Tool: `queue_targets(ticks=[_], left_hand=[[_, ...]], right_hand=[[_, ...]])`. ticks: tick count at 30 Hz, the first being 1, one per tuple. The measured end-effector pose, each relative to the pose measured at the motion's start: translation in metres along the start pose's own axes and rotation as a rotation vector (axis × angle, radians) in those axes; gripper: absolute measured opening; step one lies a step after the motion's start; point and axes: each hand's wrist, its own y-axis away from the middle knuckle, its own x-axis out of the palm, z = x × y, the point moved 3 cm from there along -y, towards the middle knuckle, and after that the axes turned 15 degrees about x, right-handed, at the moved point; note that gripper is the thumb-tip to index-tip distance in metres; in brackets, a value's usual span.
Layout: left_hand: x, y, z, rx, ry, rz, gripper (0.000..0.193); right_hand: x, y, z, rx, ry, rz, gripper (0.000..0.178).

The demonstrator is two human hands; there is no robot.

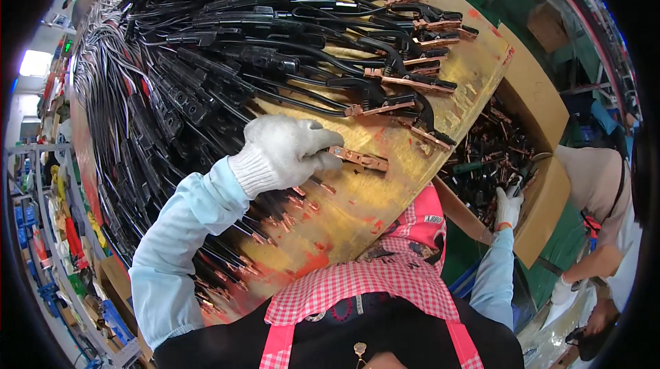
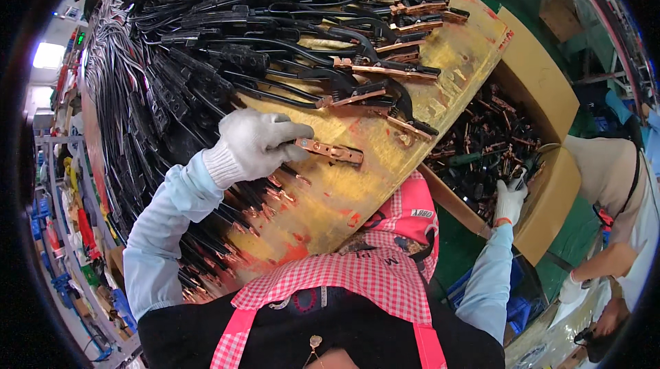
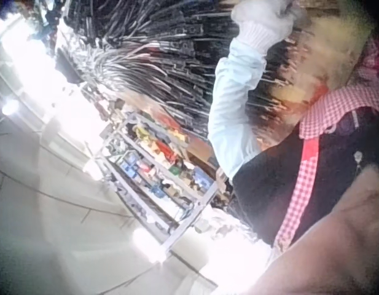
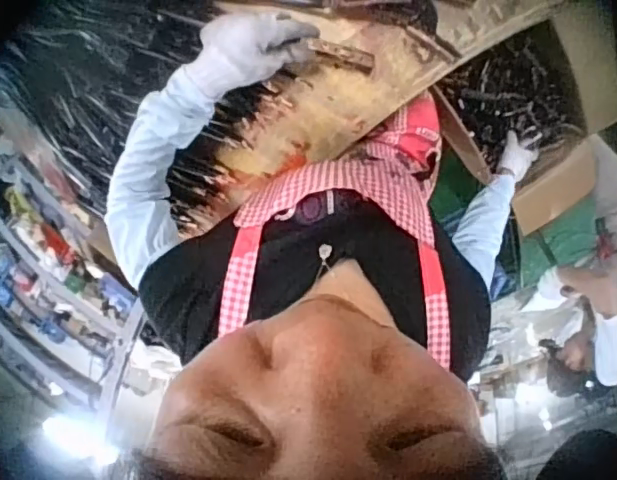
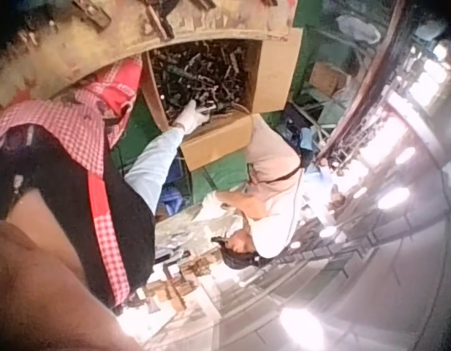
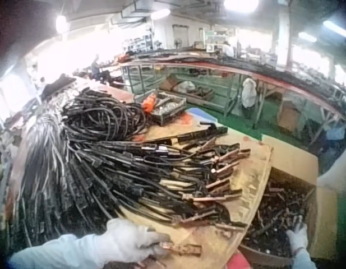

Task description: The person attaches clamps to cable ends by hand and fastens them using a pneumatic screwdriver.

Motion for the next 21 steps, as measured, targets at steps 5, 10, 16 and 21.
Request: queue_targets(ticks=[5, 10, 16, 21], left_hand=[[0.002, -0.001, -0.002, -0.048, -0.082, -0.028, 0.031], [-0.001, -0.003, -0.003, -0.064, 0.025, -0.066, 0.029], [0.002, -0.01, -0.005, -0.121, -0.042, -0.107, 0.025], [0.005, -0.012, -0.005, -0.126, -0.148, 0.0, 0.023]], right_hand=[[-0.005, 0.016, 0.022, 0.114, -0.501, 0.364, 0.068], [-0.091, 0.129, 0.156, 0.045, -1.72, 1.187, 0.013], [-0.127, 0.251, 0.247, -0.231, -1.623, 1.346, 0.022], [-0.126, 0.292, 0.293, -1.238, -1.724, 0.976, 0.032]])
